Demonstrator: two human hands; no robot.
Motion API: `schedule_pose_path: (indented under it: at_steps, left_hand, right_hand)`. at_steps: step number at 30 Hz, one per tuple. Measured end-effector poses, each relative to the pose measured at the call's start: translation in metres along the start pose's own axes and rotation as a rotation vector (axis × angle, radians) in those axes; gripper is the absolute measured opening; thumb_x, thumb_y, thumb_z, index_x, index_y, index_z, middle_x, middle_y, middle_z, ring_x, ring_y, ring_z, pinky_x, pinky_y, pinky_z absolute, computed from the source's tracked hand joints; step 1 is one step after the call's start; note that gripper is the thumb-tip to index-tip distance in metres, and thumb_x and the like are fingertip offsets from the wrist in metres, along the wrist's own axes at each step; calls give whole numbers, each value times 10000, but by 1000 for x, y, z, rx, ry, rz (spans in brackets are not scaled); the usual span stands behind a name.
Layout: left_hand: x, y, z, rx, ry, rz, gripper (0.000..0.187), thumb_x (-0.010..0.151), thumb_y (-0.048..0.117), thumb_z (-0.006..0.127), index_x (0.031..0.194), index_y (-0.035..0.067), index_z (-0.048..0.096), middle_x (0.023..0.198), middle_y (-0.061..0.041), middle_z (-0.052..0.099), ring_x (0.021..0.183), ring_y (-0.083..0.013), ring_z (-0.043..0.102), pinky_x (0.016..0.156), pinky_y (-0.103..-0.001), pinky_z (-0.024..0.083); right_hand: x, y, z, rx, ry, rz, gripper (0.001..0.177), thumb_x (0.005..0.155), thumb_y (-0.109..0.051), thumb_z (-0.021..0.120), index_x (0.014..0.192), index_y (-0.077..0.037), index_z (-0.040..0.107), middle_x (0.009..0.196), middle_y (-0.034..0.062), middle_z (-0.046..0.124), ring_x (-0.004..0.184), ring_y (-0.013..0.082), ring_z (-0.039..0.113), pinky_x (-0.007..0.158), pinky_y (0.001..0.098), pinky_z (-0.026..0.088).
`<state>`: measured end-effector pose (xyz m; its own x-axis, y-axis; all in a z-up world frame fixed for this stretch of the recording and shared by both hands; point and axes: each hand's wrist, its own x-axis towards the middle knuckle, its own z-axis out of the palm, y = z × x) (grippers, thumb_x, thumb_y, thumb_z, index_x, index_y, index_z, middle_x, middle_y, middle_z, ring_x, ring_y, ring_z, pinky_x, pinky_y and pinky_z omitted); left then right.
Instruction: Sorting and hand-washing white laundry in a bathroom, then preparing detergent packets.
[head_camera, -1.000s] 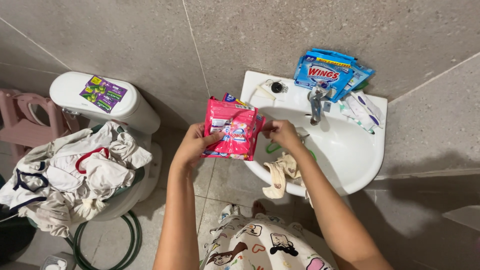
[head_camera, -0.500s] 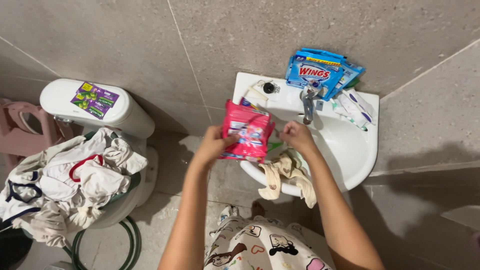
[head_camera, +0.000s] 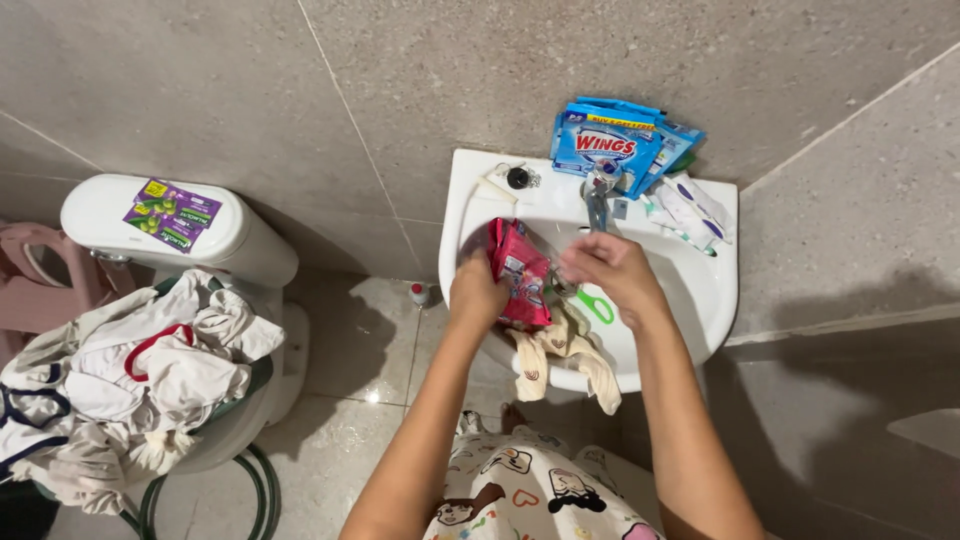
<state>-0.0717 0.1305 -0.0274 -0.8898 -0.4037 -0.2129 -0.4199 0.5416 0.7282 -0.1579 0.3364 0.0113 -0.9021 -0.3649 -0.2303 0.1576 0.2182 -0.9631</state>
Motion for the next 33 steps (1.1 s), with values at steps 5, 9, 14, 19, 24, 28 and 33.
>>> schedule_pose_path:
  at_steps: [5, 9, 14, 19, 24, 28, 33]
  left_hand:
    - [-22, 34, -17, -193, 500, 556, 578, 804, 6, 712, 1365, -5, 571, 1221, -240, 673, 1086, -398, 661, 929, -435, 532]
    - [-16, 45, -23, -824, 132, 422, 519, 950, 42, 665, 1458, 12, 569, 1133, -164, 675, 992, -244, 668, 849, -357, 558]
    - [-14, 43, -25, -1107, 90, 199, 205, 996, 85, 659, 1129, -55, 726, 934, -68, 743, 797, -92, 672, 722, -241, 557]
    - [-7, 23, -25, -1103, 226, 184, 87, 935, 17, 699, 950, -60, 738, 807, -77, 736, 702, -111, 666, 643, -250, 548]
    - [-21, 10, -61, -1166, 346, 118, 43, 885, -21, 708, 900, -57, 725, 799, -100, 742, 700, -134, 702, 661, -260, 583]
    - [-60, 6, -101, -1212, 453, 57, 67, 896, 17, 722, 913, -46, 736, 809, -78, 738, 688, -118, 698, 659, -264, 598]
    - [-119, -61, -127, -1123, 790, -25, 112, 937, 70, 728, 911, -37, 754, 776, -56, 712, 638, -93, 625, 589, -262, 537]
  right_hand:
    - [-2, -25, 31, 579, -195, -61, 184, 905, -6, 711, 1070, -39, 636, 1051, 114, 734, 945, 169, 733, 873, 299, 606]
    - [0, -27, 57, 742, -143, -58, 304, 869, 26, 697, 1124, -135, 663, 1039, 81, 715, 933, 157, 724, 820, 282, 601]
    - [-4, -25, 78, -144, 209, -554, 108, 897, 44, 764, 998, 7, 771, 1144, 92, 667, 893, 145, 641, 692, 288, 522]
    - [-19, -42, 88, -154, 141, -583, 211, 920, 10, 755, 1112, -7, 668, 1056, 74, 663, 918, 117, 697, 813, 263, 595]
    - [-30, -72, 105, 113, -258, -524, 288, 939, 20, 648, 1220, -37, 624, 1138, 27, 678, 1069, 134, 700, 955, 272, 599]
    - [-39, -97, 142, -251, -242, -758, 314, 841, 0, 767, 1149, -30, 713, 1123, 66, 680, 980, 137, 689, 831, 295, 600]
    - [-58, -93, 220, -431, -422, -974, 250, 842, -65, 843, 1079, -104, 771, 1025, 57, 770, 924, 121, 661, 770, 291, 574]
